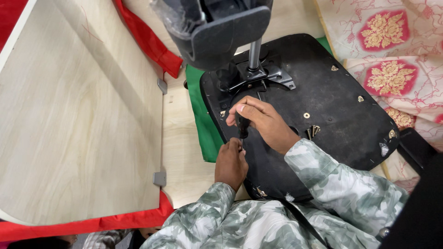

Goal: The person uses a screwdriver to fasten screws into the base of an office chair. They align the metal mounting plate with the chair's central column and secure it to the black seat base, tightening multiple screws to complete the attachment.

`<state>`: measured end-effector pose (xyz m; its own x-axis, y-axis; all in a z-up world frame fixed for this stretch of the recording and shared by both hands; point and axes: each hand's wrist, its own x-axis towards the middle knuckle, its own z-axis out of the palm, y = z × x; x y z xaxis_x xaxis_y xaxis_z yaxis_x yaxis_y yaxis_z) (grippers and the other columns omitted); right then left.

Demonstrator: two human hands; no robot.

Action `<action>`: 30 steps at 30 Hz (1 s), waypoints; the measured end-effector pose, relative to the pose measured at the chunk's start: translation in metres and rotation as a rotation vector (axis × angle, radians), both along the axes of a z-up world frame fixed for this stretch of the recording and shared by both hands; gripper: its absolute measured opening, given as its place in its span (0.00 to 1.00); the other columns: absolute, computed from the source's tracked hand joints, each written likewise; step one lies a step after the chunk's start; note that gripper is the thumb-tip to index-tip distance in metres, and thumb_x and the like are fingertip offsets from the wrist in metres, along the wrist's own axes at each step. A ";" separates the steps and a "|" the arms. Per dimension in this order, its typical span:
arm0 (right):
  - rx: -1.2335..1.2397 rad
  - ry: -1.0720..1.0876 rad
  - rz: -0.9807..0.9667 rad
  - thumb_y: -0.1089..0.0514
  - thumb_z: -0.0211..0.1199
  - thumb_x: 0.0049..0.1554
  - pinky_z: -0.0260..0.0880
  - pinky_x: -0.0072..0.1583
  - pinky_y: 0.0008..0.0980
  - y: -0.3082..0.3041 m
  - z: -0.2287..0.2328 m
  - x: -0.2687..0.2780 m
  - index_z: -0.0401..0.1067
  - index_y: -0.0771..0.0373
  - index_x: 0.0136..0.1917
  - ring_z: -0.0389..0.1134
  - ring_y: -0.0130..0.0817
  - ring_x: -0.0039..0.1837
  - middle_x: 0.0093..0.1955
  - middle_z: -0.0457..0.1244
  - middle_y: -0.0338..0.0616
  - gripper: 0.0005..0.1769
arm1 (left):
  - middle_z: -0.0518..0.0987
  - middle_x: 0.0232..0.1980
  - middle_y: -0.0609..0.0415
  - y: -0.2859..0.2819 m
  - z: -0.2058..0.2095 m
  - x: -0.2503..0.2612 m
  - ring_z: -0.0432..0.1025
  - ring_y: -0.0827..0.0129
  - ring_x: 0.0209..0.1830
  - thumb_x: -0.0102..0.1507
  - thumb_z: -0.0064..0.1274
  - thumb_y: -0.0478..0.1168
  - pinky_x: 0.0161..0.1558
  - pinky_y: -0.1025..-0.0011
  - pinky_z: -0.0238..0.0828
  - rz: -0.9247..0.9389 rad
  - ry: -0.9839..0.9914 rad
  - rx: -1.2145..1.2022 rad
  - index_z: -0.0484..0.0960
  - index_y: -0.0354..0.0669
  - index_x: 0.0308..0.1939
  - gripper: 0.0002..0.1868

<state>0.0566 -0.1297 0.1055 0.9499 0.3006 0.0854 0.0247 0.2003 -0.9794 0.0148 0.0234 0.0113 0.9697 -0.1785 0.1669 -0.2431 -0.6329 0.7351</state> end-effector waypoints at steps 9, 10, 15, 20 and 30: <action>-0.038 -0.010 -0.086 0.51 0.56 0.64 0.73 0.56 0.31 -0.006 -0.006 0.004 0.73 0.63 0.51 0.72 0.31 0.53 0.47 0.69 0.43 0.13 | 0.78 0.40 0.41 0.000 -0.004 0.001 0.70 0.46 0.44 0.60 0.53 0.28 0.48 0.53 0.67 -0.020 -0.022 0.014 0.71 0.36 0.41 0.09; -0.064 -0.023 -0.072 0.53 0.59 0.63 0.72 0.54 0.30 -0.006 -0.008 0.005 0.72 0.64 0.49 0.71 0.31 0.51 0.45 0.69 0.43 0.12 | 0.77 0.41 0.41 -0.001 -0.005 0.001 0.70 0.46 0.44 0.60 0.53 0.28 0.48 0.53 0.67 -0.020 -0.020 0.025 0.71 0.36 0.41 0.08; -0.223 -0.044 -0.102 0.57 0.67 0.60 0.57 0.44 0.32 -0.002 -0.015 0.002 0.67 0.70 0.46 0.56 0.30 0.42 0.40 0.58 0.43 0.13 | 0.76 0.42 0.41 -0.002 -0.007 -0.002 0.69 0.45 0.45 0.60 0.48 0.25 0.46 0.53 0.67 -0.053 -0.081 0.066 0.71 0.35 0.42 0.09; -0.089 -0.120 -0.099 0.56 0.56 0.61 0.68 0.49 0.26 -0.001 -0.006 0.002 0.75 0.65 0.43 0.66 0.24 0.44 0.40 0.65 0.36 0.11 | 0.78 0.43 0.43 -0.002 -0.006 -0.002 0.71 0.48 0.47 0.61 0.48 0.26 0.48 0.55 0.68 -0.041 -0.005 0.044 0.74 0.37 0.45 0.09; -0.107 0.005 -0.135 0.47 0.50 0.68 0.69 0.46 0.28 0.004 0.003 -0.003 0.69 0.61 0.36 0.65 0.26 0.39 0.34 0.62 0.38 0.24 | 0.77 0.42 0.45 0.004 -0.001 -0.007 0.70 0.50 0.45 0.58 0.62 0.36 0.49 0.58 0.68 0.090 -0.029 0.037 0.81 0.36 0.39 0.08</action>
<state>0.0534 -0.1262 0.1084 0.9825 0.1777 0.0551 0.0395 0.0903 -0.9951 0.0077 0.0278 0.0104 0.9769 -0.0970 0.1904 -0.2048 -0.6798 0.7042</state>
